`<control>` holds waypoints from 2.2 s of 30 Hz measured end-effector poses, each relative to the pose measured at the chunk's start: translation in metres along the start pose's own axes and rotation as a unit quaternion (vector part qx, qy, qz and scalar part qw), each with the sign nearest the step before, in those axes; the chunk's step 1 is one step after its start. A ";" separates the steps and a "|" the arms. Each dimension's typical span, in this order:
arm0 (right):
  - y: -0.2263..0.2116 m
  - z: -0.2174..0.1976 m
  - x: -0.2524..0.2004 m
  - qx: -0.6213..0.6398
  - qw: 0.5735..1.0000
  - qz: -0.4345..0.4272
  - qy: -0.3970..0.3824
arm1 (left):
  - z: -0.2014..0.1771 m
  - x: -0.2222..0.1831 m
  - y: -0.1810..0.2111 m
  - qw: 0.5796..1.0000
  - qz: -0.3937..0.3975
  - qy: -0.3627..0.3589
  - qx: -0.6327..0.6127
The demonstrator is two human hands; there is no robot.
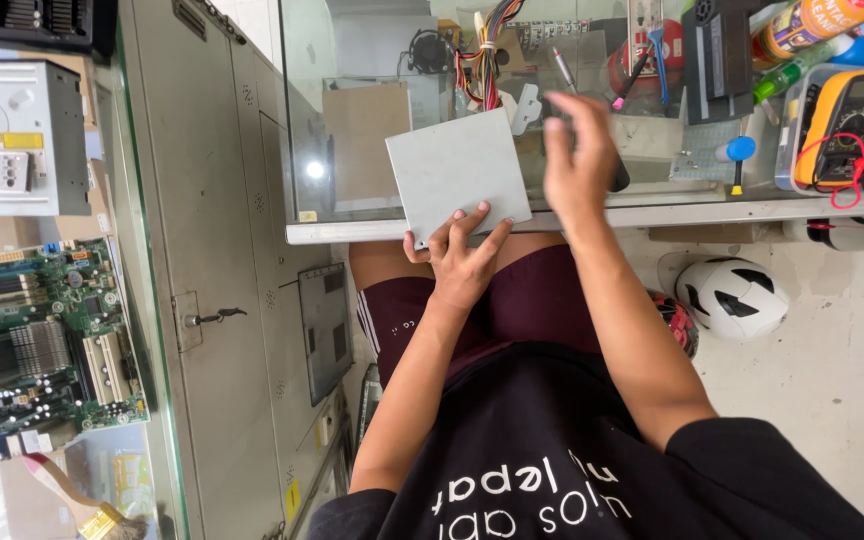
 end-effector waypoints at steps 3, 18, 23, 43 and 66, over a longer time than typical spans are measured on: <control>0.020 -0.045 -0.035 -0.179 0.983 0.020 0.032 | -0.016 0.022 0.008 0.994 0.001 -0.044 -0.101; -0.031 -0.163 -0.030 0.170 0.964 0.119 0.165 | 0.014 -0.014 -0.008 0.999 0.006 0.022 -0.038; -0.122 -0.143 0.006 0.036 0.996 0.052 -0.065 | 0.013 -0.016 -0.008 0.998 0.008 0.041 -0.040; -0.157 -0.112 0.028 -0.050 0.975 -0.103 -0.190 | 0.013 -0.016 -0.008 0.998 0.004 0.048 -0.047; -0.154 -0.105 0.040 -0.060 0.959 -0.120 -0.251 | 0.010 -0.011 -0.008 0.998 -0.026 0.027 -0.048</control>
Point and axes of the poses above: each hand's wrist, its own x-axis towards the middle knuckle, its own z-axis out of the palm, y = z × x, the point moved 7 cm from there along x, towards the middle knuckle, and after that the axes turned 14 degrees about -z, right-handed, at the moved point
